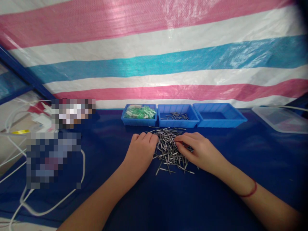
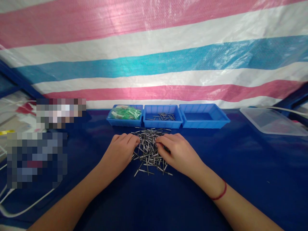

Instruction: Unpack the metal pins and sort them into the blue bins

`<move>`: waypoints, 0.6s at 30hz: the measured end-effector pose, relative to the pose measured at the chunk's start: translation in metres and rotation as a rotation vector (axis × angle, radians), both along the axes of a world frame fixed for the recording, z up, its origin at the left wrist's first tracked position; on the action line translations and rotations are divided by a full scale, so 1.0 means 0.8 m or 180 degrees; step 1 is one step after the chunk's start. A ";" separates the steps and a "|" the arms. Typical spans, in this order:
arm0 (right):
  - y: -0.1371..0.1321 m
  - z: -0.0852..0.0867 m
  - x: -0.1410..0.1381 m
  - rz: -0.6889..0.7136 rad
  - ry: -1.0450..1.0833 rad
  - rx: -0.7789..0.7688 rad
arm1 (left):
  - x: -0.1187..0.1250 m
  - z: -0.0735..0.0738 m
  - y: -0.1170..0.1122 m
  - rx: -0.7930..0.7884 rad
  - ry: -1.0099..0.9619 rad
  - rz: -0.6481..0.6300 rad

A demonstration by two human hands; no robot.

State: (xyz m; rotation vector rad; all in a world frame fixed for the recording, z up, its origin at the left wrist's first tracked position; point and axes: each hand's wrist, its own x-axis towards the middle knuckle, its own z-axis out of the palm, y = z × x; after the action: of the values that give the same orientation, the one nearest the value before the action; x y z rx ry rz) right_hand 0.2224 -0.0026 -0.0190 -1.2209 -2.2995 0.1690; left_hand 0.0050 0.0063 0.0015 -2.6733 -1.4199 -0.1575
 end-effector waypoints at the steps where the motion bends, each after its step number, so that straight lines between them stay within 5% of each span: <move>1: -0.001 0.001 -0.001 0.0011 0.0006 0.0003 | -0.001 0.000 0.000 -0.0002 -0.0083 -0.0066; 11: -0.021 0.009 -0.022 0.0278 0.0573 0.0057 | 0.004 0.011 -0.009 -0.0183 -0.1710 -0.0966; 18: -0.029 0.012 -0.029 0.0269 0.1369 -0.0428 | 0.014 0.005 -0.016 -0.0867 -0.2960 -0.0389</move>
State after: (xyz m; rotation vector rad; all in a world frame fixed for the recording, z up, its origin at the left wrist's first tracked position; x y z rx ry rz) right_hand 0.1991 -0.0258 -0.0094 -1.0303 -1.9858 0.5673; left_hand 0.0161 -0.0064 0.0058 -3.0452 -1.5156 -1.4710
